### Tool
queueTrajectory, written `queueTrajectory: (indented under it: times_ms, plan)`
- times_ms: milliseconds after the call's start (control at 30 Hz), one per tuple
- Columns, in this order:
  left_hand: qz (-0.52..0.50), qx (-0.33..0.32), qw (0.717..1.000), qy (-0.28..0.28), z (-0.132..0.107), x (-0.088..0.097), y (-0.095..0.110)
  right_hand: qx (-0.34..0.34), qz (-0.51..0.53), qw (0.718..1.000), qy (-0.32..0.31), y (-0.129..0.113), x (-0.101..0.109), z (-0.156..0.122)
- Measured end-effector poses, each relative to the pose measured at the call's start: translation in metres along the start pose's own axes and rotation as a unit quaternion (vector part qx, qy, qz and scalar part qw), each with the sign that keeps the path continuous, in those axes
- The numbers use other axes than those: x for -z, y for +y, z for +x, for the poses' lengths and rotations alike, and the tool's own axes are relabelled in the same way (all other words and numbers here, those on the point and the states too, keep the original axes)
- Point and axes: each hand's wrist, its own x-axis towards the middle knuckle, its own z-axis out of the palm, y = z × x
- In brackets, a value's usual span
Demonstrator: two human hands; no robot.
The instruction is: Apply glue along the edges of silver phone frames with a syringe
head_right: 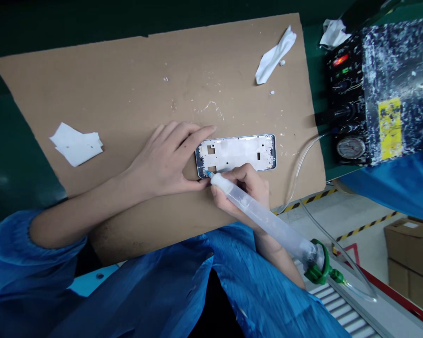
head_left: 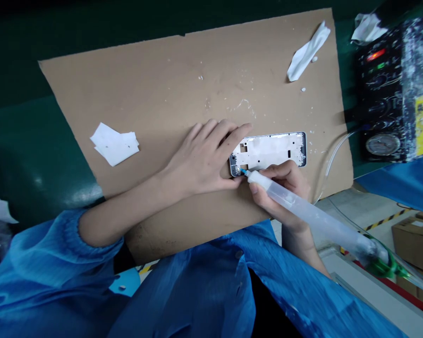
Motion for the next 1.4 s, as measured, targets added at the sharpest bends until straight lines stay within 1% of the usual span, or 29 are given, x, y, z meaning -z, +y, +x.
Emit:
queueTrajectory:
  times_ms: [200, 400, 500, 800, 1133, 1400]
  plan:
    - [0.000, -0.001, 1.000, 0.001, -0.0007, 0.0004, 0.0002, 0.016, 0.006, 1.000, 0.003, -0.0010, -0.0005, 0.0011]
    - [0.007, -0.006, 1.000, 0.003, -0.0008, -0.0015, -0.0015, 0.020, -0.022, 1.000, 0.008, -0.0064, -0.0023, 0.0042]
    - [0.009, -0.006, 1.000, 0.004, -0.0006, -0.0015, -0.0014, 0.019, -0.021, 0.999, 0.025, -0.0087, -0.0039, 0.0052]
    - [0.005, -0.005, 1.000, 0.004, -0.0009, -0.0010, -0.0006, 0.002, -0.022, 1.000, 0.012, -0.0037, -0.0010, 0.0041]
    - [0.000, -0.006, 1.000, 0.008, -0.0013, -0.0025, -0.0021, 0.012, -0.011, 1.000, 0.020, -0.0042, -0.0021, 0.0040]
    - [0.009, -0.003, 1.000, 0.005, -0.0007, -0.0014, 0.0000, -0.008, -0.019, 0.999, 0.027, -0.0034, -0.0025, 0.0042]
